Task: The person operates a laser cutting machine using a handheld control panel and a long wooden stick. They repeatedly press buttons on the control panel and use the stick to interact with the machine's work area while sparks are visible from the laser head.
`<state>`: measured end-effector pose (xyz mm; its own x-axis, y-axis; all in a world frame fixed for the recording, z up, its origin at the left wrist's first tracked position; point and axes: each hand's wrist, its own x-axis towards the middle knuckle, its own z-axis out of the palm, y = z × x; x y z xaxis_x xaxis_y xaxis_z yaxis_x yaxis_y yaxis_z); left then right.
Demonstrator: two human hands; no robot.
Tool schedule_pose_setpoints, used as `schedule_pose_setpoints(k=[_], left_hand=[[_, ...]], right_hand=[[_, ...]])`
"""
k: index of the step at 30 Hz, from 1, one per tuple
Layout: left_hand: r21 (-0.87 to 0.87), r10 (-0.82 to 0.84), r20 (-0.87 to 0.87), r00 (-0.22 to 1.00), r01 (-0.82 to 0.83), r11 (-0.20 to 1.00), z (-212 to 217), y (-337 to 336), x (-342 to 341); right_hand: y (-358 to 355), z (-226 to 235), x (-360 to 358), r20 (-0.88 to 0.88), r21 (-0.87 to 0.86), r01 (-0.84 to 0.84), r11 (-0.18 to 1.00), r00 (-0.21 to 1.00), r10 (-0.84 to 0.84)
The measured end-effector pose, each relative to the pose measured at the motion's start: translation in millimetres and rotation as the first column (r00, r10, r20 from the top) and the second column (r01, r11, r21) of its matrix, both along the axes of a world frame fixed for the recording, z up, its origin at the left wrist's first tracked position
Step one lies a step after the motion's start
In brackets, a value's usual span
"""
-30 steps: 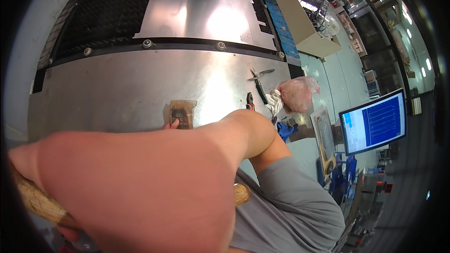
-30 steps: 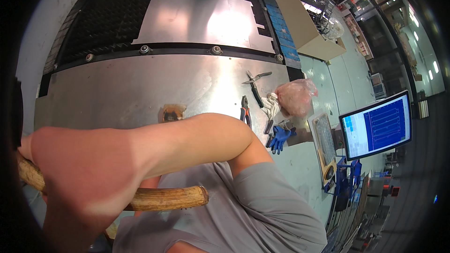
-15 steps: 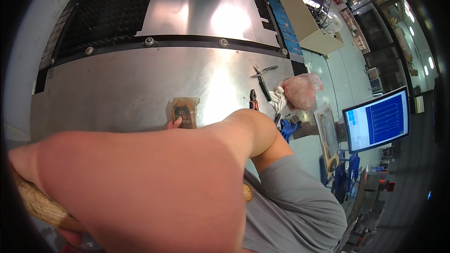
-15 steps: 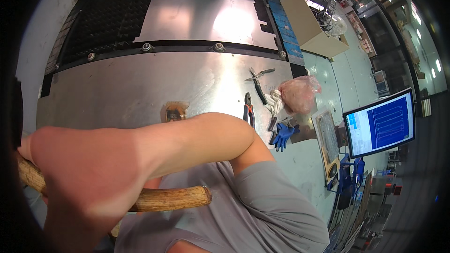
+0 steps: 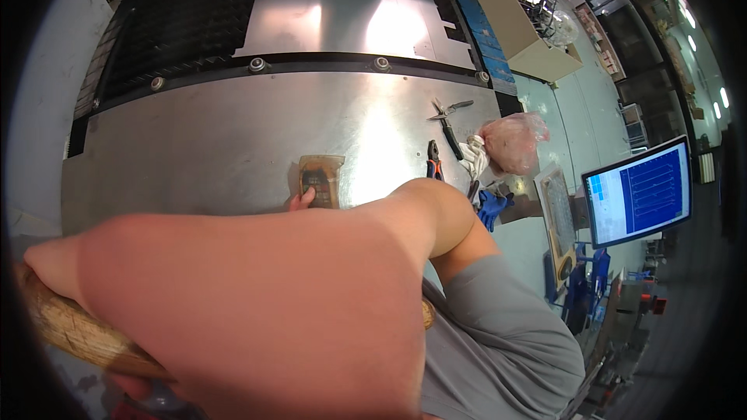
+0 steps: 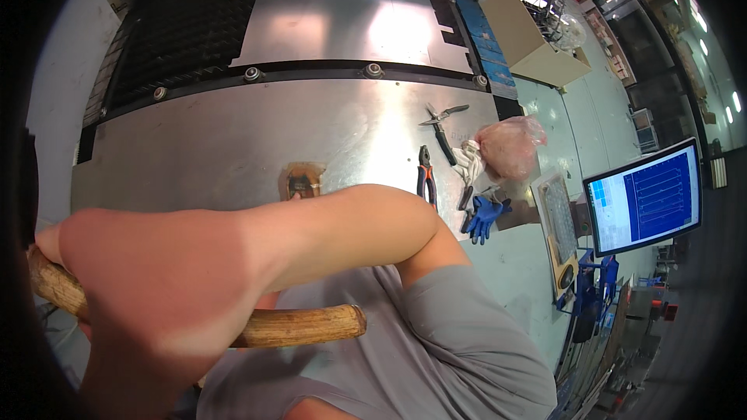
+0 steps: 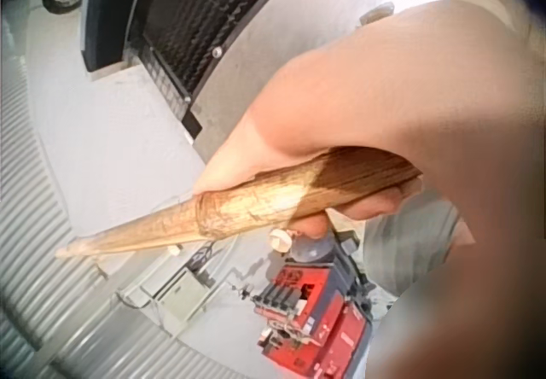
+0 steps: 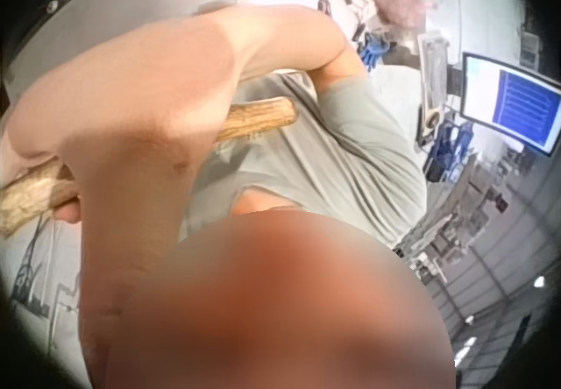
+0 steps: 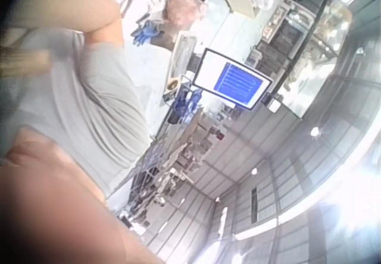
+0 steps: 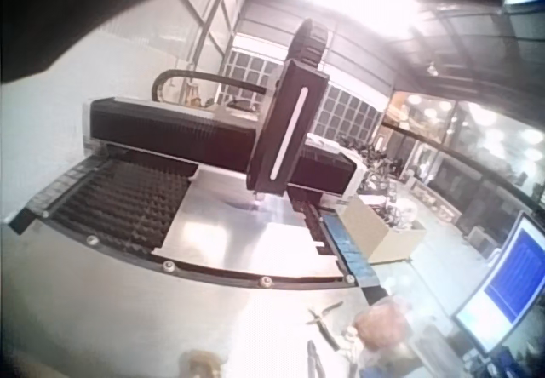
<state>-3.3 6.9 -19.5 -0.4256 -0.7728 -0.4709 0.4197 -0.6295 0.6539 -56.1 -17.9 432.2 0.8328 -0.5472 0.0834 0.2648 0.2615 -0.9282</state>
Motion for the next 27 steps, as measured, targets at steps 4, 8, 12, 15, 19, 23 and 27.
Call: schedule_pose_setpoints(k=[4, 8, 12, 15, 19, 23, 27], left_hand=[[-0.011, -0.005, 0.005, 1.0, 0.005, 1.0, 0, -1, -1], [-0.017, -0.008, 0.016, 1.0, 0.008, 1.0, -1, -6, 1], [-0.029, -0.009, 0.023, 1.0, 0.009, 1.0, 2, -8, 1], [-0.056, 0.011, 0.036, 0.999, -0.009, 0.998, 4, -5, -1], [0.024, -0.022, -0.024, 0.999, 0.022, 0.999, 5, 1, 0], [0.009, -0.071, -0.017, 0.997, 0.072, 0.997, 8, -1, 0], [-0.018, -0.065, -0.028, 0.998, 0.064, 0.998, 16, -2, 1]], right_hand=[[3, 20, -15, -0.054, -0.01, 0.005, 1.0, 0.999, -0.006], [6, 12, -20, 0.004, -0.07, 0.069, 0.995, 0.998, -0.069], [7, -46, -40, -0.025, -0.097, 0.273, 0.957, 0.961, -0.277], [7, -124, -73, -0.176, -0.469, 0.504, 0.725, 0.751, -0.636], [32, -251, -128, -0.418, -0.663, 0.593, 0.458, 0.214, -0.883], [113, -335, -190, -0.487, -0.791, 0.485, 0.372, -0.131, -0.864], [184, -368, -205, -0.569, -0.795, 0.427, 0.431, -0.28, -0.773]])
